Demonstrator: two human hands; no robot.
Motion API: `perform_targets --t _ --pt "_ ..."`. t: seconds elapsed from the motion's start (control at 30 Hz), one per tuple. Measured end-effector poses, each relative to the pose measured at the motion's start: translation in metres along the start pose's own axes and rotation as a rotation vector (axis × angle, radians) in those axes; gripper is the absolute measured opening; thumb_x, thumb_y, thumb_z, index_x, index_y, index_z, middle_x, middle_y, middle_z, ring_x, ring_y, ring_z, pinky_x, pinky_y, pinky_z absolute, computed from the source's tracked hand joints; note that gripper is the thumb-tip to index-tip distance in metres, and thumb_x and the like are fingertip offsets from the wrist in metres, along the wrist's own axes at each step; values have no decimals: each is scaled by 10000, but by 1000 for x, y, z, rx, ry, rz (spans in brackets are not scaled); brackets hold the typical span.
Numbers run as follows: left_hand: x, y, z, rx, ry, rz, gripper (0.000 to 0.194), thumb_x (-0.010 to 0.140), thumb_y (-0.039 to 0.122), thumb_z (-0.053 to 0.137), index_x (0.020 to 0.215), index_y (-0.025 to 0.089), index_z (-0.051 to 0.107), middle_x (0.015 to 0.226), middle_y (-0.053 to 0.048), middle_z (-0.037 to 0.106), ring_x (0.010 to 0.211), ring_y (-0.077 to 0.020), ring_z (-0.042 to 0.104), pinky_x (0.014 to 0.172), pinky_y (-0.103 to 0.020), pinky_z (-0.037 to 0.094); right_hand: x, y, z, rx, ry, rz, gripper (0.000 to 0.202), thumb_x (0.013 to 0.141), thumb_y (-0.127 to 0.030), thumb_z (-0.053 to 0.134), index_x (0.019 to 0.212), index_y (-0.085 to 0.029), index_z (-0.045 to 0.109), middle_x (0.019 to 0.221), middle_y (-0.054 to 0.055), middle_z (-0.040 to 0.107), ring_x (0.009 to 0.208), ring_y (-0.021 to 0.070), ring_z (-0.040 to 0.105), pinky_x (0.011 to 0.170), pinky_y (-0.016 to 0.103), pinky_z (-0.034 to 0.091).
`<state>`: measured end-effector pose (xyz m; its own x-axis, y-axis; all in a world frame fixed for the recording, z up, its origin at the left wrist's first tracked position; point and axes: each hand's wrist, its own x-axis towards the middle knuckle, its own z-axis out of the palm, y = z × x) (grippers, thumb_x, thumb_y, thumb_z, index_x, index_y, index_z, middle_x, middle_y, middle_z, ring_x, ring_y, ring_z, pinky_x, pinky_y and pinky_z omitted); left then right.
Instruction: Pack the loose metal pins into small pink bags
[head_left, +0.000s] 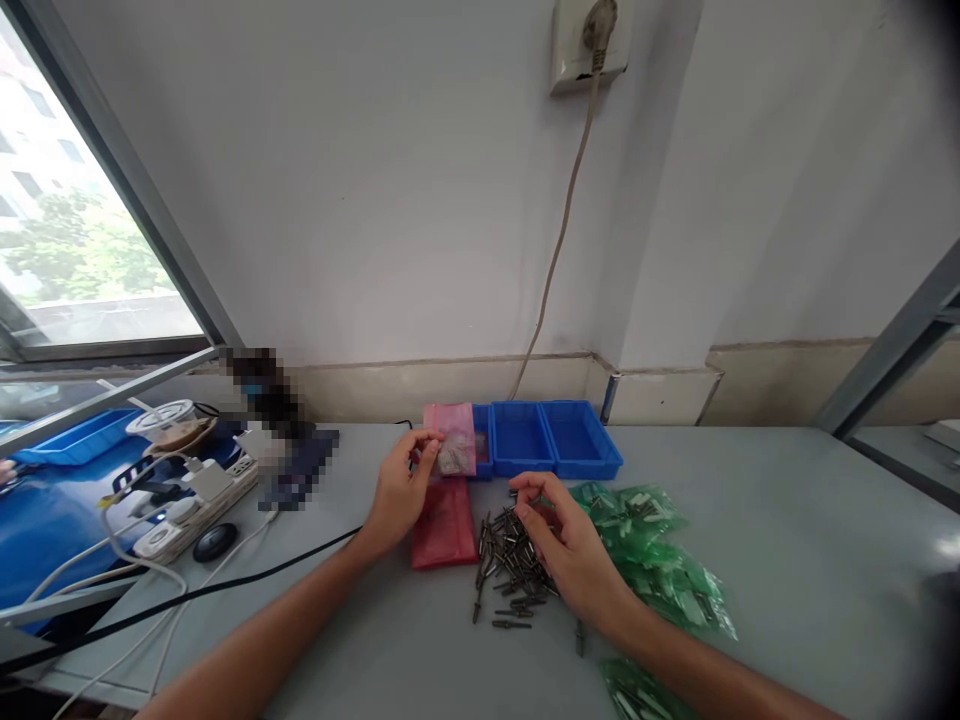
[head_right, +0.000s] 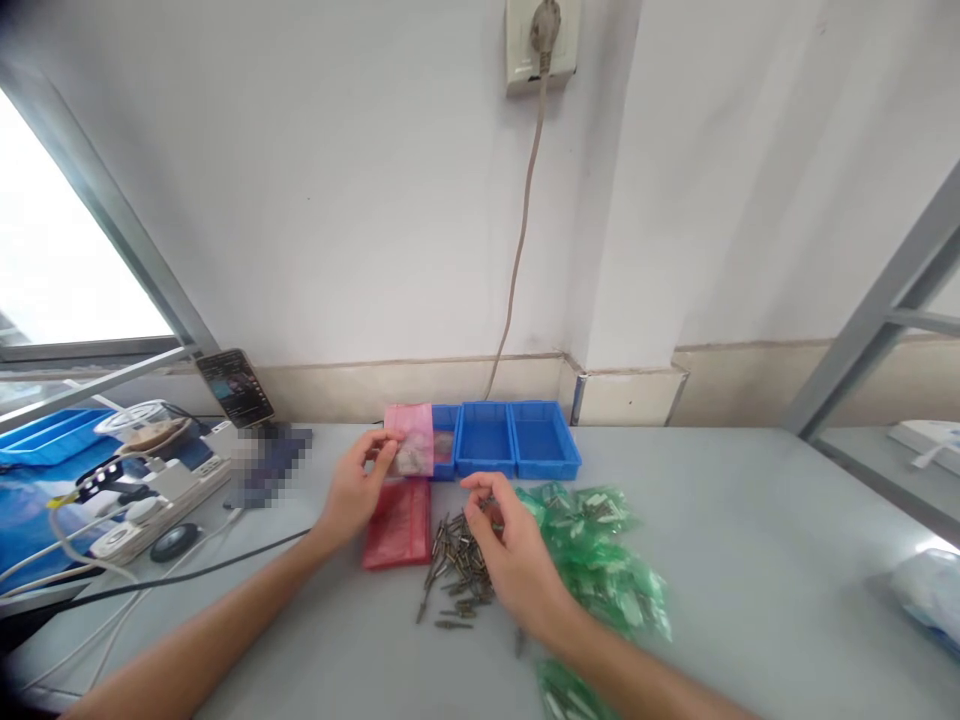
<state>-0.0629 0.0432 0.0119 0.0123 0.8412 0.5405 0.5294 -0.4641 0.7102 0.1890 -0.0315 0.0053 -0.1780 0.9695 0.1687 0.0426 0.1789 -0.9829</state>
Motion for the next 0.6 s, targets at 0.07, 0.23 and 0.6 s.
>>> perform_targets --t 0.07,0.23,0.6 --pt "9 -8 0 21 -12 4 295 1126 420 475 1211 232 687 1188 -78 747 997 -232 685 888 -373 559 0 1 0 -7 -8 2 261 1082 -482 554 1240 -278 592 1022 6 564 594 108 421 472 232 333" --pt "18 -20 4 82 -126 75 233 1056 340 604 1242 249 711 1256 -74 733 1201 -275 624 1058 -444 516 0 2 1 -42 -24 0 260 1091 -480 537 1248 -281 595 1021 10 576 632 126 440 505 248 355" --pt "12 -21 10 245 -293 195 345 1139 381 457 1405 295 660 1392 -69 686 1430 -330 442 1241 -613 303 -1 -7 3 -208 -37 -46 218 1097 -402 502 1188 -255 635 934 14 592 744 187 505 646 300 428"
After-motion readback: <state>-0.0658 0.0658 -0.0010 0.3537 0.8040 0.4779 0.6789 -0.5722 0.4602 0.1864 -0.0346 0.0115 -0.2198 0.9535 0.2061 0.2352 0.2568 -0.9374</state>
